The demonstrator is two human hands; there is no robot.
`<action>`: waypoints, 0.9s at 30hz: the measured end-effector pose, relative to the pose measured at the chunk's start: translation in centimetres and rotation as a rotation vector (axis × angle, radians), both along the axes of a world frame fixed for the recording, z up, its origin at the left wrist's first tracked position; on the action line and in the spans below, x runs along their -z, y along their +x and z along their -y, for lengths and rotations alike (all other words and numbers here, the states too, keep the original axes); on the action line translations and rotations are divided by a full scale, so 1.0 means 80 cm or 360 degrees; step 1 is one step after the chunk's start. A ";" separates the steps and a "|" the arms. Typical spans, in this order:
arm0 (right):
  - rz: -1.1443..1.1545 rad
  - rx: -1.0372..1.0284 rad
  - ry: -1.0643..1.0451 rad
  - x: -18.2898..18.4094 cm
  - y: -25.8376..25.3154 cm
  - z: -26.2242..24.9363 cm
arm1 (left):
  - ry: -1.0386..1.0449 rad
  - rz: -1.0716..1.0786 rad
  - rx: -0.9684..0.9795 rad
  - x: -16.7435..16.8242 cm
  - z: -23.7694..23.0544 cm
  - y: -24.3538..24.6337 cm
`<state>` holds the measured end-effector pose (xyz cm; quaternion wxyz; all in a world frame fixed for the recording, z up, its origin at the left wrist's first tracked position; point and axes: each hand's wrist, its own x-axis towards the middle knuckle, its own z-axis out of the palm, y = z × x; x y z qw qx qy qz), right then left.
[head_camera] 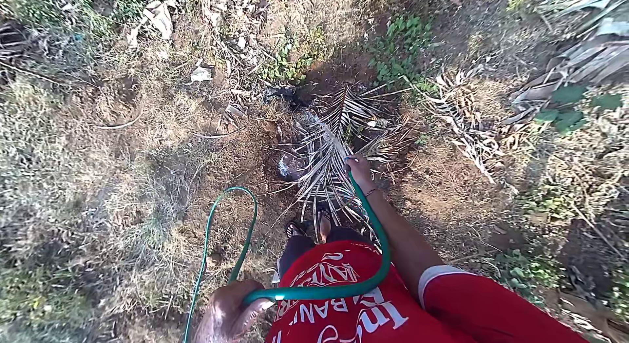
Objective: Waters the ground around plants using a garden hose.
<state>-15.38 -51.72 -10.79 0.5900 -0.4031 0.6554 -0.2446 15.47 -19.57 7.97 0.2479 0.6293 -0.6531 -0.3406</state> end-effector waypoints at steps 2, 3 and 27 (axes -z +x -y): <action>-0.0010 0.0067 -0.0029 -0.010 -0.007 0.006 | 0.0001 -0.0009 0.0010 0.002 0.001 0.001; -0.0033 0.0091 -0.0043 -0.015 -0.011 0.009 | 0.0001 -0.0008 0.0014 0.004 0.001 0.001; -0.0037 0.0383 -0.0090 -0.012 -0.034 0.024 | 0.0197 -0.0073 0.0117 -0.028 0.032 -0.003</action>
